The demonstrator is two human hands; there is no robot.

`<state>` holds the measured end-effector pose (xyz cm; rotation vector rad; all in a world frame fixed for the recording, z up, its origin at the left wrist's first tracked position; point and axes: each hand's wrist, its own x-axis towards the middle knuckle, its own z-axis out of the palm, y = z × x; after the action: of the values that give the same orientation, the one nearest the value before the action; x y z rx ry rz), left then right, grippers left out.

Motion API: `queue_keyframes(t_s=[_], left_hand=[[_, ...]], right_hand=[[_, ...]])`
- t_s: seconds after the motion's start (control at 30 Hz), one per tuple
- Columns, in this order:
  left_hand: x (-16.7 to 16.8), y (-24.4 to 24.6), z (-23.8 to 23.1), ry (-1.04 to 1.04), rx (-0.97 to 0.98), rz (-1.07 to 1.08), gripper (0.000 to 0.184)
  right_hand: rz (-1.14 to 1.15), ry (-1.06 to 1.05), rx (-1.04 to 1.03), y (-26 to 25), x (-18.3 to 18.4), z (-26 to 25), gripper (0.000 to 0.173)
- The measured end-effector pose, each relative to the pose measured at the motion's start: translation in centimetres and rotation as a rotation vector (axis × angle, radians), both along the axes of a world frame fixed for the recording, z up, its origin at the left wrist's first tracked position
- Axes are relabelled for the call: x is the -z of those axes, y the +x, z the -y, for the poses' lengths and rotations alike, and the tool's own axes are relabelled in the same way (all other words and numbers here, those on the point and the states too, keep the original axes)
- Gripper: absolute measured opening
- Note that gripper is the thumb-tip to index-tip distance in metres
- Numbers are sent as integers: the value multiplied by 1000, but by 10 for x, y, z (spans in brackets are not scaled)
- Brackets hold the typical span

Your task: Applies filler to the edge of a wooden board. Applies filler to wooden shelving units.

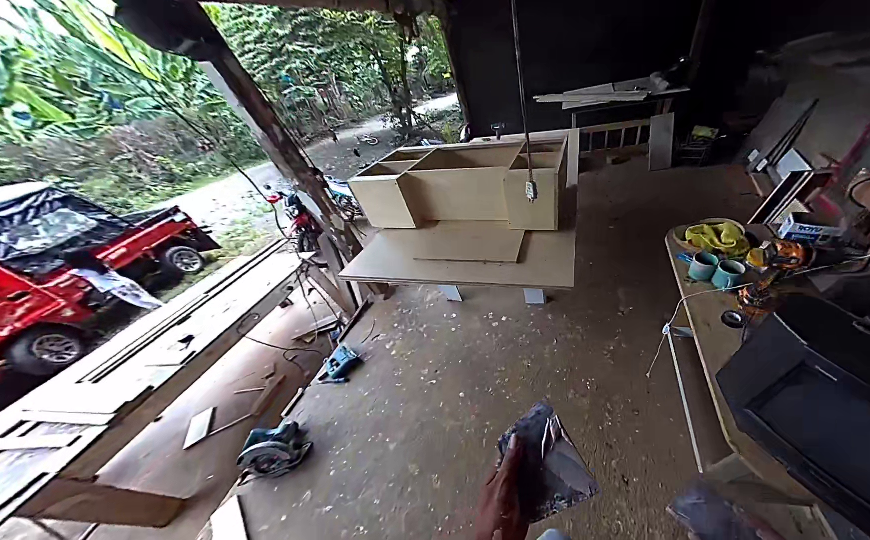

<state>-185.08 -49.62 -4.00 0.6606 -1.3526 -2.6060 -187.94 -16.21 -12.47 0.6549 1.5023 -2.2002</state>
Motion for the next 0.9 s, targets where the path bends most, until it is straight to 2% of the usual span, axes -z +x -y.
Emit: queue_keyframes(t_s=[0.1,0.23,0.37,0.57,0.7,0.9], left_hand=[[14,-86,10,11,-32,10,41],[39,-209,26,36,16,37,41],[43,-342,39,36,125,59,43],[3,-516,43,-29,246,8,38],[12,-607,40,3,155,10,40],[34,-742,16,14,-225,40,39]], right_hand=[[-55,-86,37,-119,56,2,47],[-42,-147,196,-256,77,49,46],[13,-179,292,-356,74,87,46],[0,-239,364,-497,60,103,47],[-3,-352,381,-612,68,102,51],[60,-344,230,-810,81,70,53]])
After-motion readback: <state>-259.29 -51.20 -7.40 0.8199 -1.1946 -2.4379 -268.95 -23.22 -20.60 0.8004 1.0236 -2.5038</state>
